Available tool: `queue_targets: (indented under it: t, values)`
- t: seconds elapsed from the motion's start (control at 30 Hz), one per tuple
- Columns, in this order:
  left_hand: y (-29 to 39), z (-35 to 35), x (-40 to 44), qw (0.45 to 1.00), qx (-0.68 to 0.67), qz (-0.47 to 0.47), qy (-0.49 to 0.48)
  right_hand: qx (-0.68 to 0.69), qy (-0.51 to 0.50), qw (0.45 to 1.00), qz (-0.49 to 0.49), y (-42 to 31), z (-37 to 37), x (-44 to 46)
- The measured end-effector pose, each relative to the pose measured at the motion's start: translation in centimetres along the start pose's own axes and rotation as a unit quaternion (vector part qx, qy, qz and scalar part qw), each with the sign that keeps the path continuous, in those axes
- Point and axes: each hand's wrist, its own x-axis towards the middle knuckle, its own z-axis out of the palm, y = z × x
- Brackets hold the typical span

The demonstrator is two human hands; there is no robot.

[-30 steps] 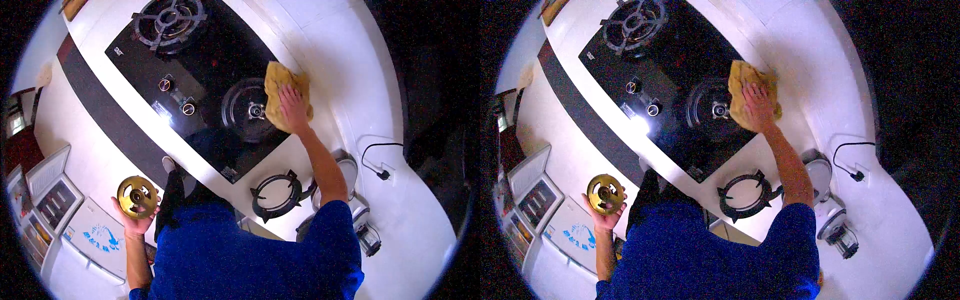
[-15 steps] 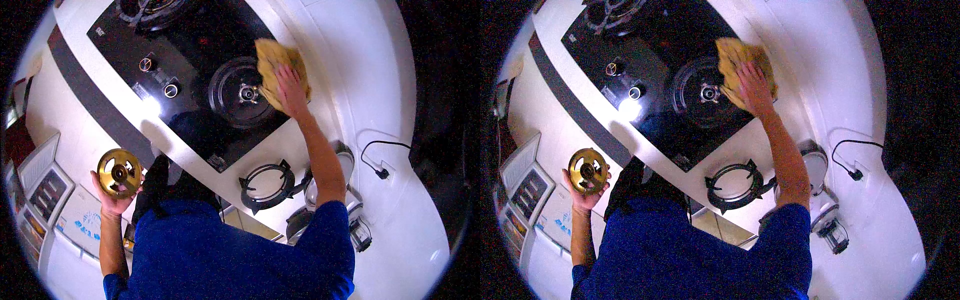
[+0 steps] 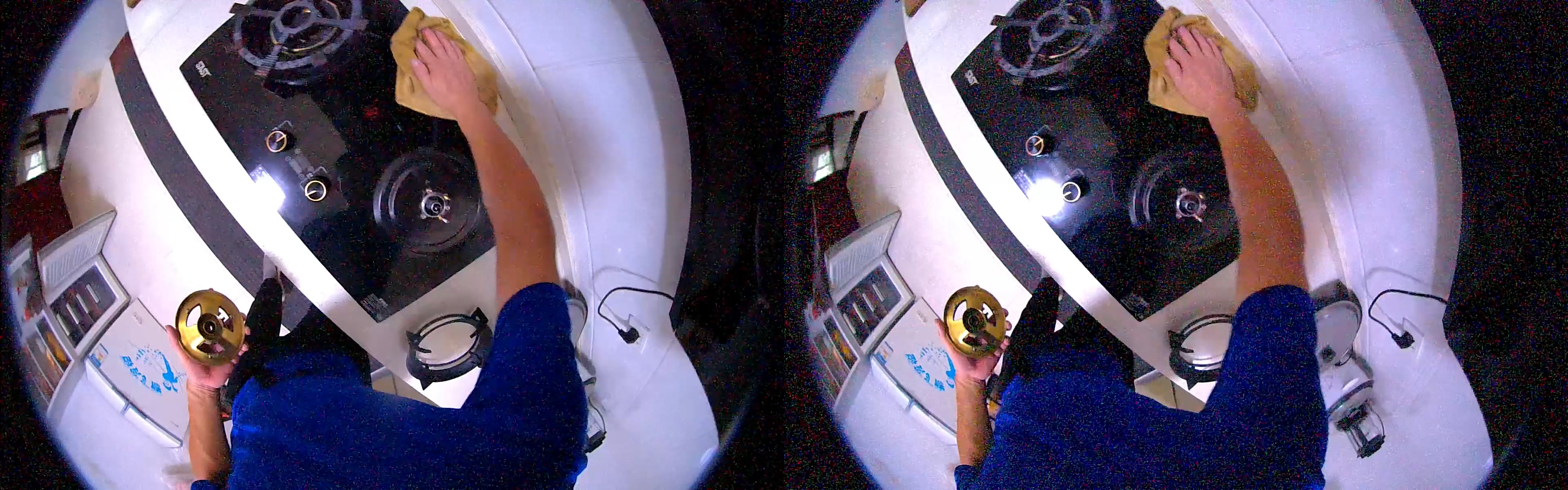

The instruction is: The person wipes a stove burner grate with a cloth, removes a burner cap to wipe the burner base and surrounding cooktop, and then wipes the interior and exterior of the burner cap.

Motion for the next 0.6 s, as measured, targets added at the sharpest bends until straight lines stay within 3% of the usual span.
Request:
queue_targets:
  t: [0.1, 0.17, 0.3, 0.4, 0.47, 0.5, 0.53, 0.6]
  values:
    - [0.1, 1.0, 0.8, 0.999, 0.032, -0.028, -0.002, 0.025, -0.013, 0.996, 0.08, -1.4, -2.0, -3.6]
    - [0.1, 1.8, 2.0, 0.997, 0.053, -0.051, -0.023, 0.031, -0.081, 0.99, 0.111, -1.0, -5.4, -10.7]
    - [-0.3, 3.0, 3.0, 0.994, 0.037, -0.072, -0.07, -0.047, -0.121, 0.987, 0.1, 0.5, -10.9, -27.0]
    - [-0.7, 1.7, 3.0, 0.994, 0.01, -0.079, -0.074, -0.086, -0.199, 0.968, 0.124, 1.6, -8.9, -25.4]
    - [-0.9, 0.5, 2.5, 0.997, 0.018, -0.061, -0.051, -0.058, -0.095, 0.994, -0.017, 1.2, -7.3, -15.0]
    - [-1.2, -0.7, 2.2, 0.998, -0.006, -0.063, -0.017, 0.032, -0.099, 0.994, 0.018, 1.2, -5.5, -10.0]
    - [-1.1, 0.1, 1.4, 0.999, 0.011, -0.041, 0.027, 0.043, -0.071, 0.996, -0.016, 1.7, -3.6, -5.4]
    - [-1.2, 0.3, 0.6, 0.998, 0.055, -0.012, -0.011, 0.052, -0.034, 0.998, -0.002, 2.3, -0.2, 1.4]
